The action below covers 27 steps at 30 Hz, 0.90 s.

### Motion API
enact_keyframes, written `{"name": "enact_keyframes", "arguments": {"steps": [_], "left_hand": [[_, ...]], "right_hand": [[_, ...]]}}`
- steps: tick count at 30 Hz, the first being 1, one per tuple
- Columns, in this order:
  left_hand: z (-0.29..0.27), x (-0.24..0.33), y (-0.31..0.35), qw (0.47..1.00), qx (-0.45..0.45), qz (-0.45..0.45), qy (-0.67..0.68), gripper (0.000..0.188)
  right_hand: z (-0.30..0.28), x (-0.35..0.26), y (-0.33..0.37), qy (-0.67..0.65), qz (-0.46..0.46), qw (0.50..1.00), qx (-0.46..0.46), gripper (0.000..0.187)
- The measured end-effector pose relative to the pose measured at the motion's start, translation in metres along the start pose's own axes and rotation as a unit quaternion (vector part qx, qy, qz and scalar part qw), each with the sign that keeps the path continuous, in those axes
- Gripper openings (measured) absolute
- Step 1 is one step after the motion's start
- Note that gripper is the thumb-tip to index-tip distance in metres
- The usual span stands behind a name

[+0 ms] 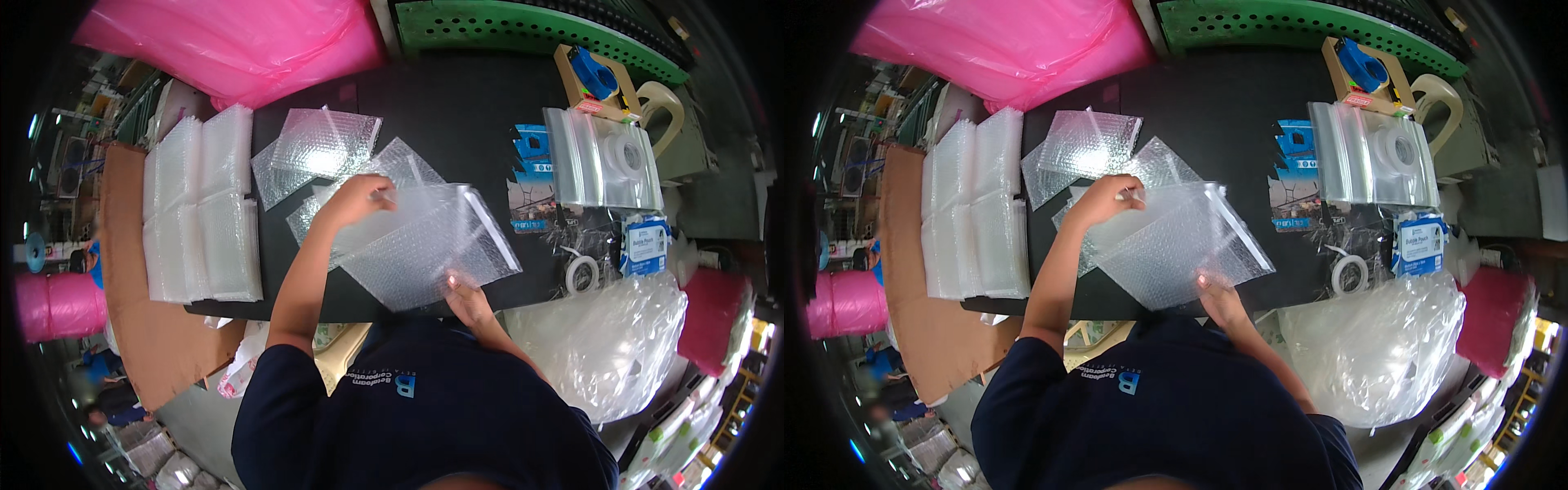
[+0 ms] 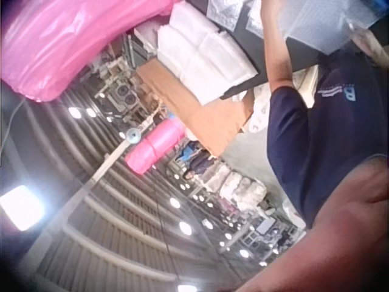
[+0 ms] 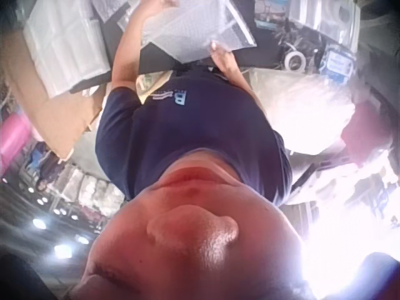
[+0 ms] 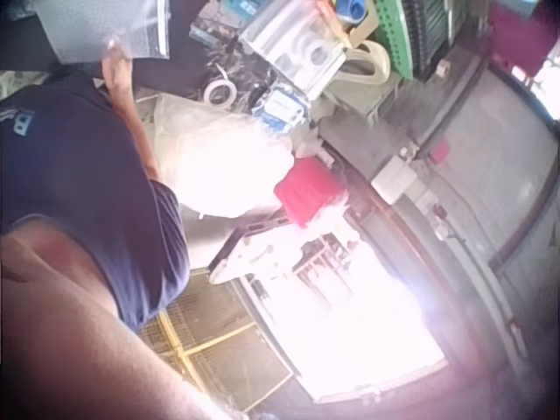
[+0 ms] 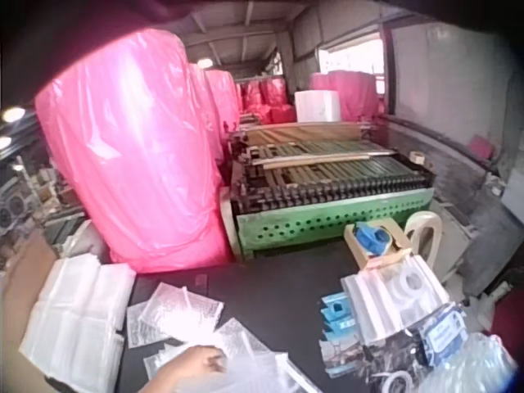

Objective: The person repeatedly picks up sheets of bubble wrap, applies clear tape to seal the edges, and stacks the finished pieces on a table. The person handles bubble wrap and tape throughout the clip, working at a table in a warehouse-like setting.

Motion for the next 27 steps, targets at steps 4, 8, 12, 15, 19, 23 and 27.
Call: {"name": "enact_keyframes", "arguments": {"steps": [4,8,12,15,19,23,27], "left_hand": [[0.002,0.071,0.027,0.966,-0.115,0.138,0.183,0.028],[0.021,0.033,-0.046,0.937,-0.142,0.157,0.277,0.059],[0.066,-0.008,-0.091,0.89,0.162,0.235,-0.356,0.082],[0.052,-0.006,-0.101,0.871,0.105,0.288,-0.384,0.072],[-0.009,0.04,-0.055,0.981,-0.03,0.176,-0.072,0.052],[0.009,0.051,0.011,0.949,-0.068,0.262,0.161,0.054],[0.035,0.014,-0.005,0.951,-0.093,0.202,0.216,0.057]], "right_hand": [[0.023,-0.006,0.005,0.015,-0.127,0.992,-0.005,0.051],[0.015,-0.023,0.038,0.032,-0.263,0.957,0.116,0.056],[-0.012,-0.038,0.085,0.053,-0.305,0.934,0.176,0.062],[-0.017,-0.03,0.112,0.055,-0.3,0.935,0.18,0.061],[-0.015,-0.011,0.114,0.042,-0.264,0.947,0.176,0.059],[0.003,-0.005,0.071,0.072,-0.283,0.954,0.059,0.048],[0.007,-0.027,0.058,0.052,-0.317,0.94,0.116,0.049]]}}
Point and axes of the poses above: each hand's wrist, its own y-axis away from the middle knuckle, its own z-axis out of the palm, x = y × z, the point moved 3 cm from there along -y, towards the middle knuckle, and after that the axes turned 3 degrees about -y, right-handed, at the moved point
